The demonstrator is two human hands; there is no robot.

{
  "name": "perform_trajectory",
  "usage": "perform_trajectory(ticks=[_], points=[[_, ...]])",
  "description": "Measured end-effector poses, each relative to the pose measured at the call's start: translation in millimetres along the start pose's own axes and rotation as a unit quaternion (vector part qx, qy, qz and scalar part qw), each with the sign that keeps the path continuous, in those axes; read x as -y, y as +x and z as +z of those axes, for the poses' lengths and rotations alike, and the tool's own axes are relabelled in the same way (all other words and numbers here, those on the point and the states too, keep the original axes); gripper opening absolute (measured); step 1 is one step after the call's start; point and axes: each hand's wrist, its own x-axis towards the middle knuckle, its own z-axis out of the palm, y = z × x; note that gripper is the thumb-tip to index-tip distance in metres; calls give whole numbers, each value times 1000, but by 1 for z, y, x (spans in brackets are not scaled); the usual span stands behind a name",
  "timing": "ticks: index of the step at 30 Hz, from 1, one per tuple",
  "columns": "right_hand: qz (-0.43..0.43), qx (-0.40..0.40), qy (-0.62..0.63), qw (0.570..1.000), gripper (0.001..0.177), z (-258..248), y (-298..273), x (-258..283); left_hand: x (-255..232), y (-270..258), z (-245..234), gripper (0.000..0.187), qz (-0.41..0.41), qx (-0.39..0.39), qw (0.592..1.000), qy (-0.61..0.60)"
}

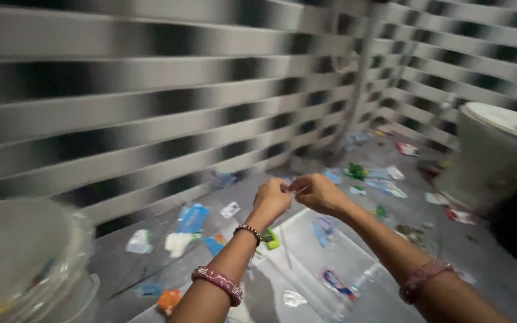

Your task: The person lines a bucket with a plastic bag by hand, then picks up trash and plastic wrappers from the floor.

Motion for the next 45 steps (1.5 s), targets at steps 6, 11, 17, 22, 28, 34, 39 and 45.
perform_trajectory(ticks=[6, 11, 17, 22, 28, 34, 39, 45], points=[[49, -25, -77, 996, 34, -47, -41, -66, -27, -2, 95, 28, 37, 40, 998, -34], [50, -27, -100, 993, 26, -79, -54, -92, -59, -3, 136, 29, 40, 77, 995, -38], [40, -25, -182, 982, 23, -95, -78, -120, -95, -12, 179, 23, 23, 133, 990, -26], [50, -17, -201, 978, 24, -106, -100, -162, -98, -19, 210, 27, 31, 144, 986, -74], [55, 10, -235, 970, 36, -137, -110, -217, -83, 0, 243, 31, 30, 122, 991, -47], [110, 20, -190, 975, 34, -165, -95, -265, -91, 26, 273, 33, -62, 120, 991, 3], [82, -6, -182, 980, 36, -175, -80, -337, -99, 49, 319, 34, -38, 104, 994, 10], [99, -19, -138, 985, 36, -168, -69, -434, -114, 71, 379, 36, -61, 105, 993, 9]])
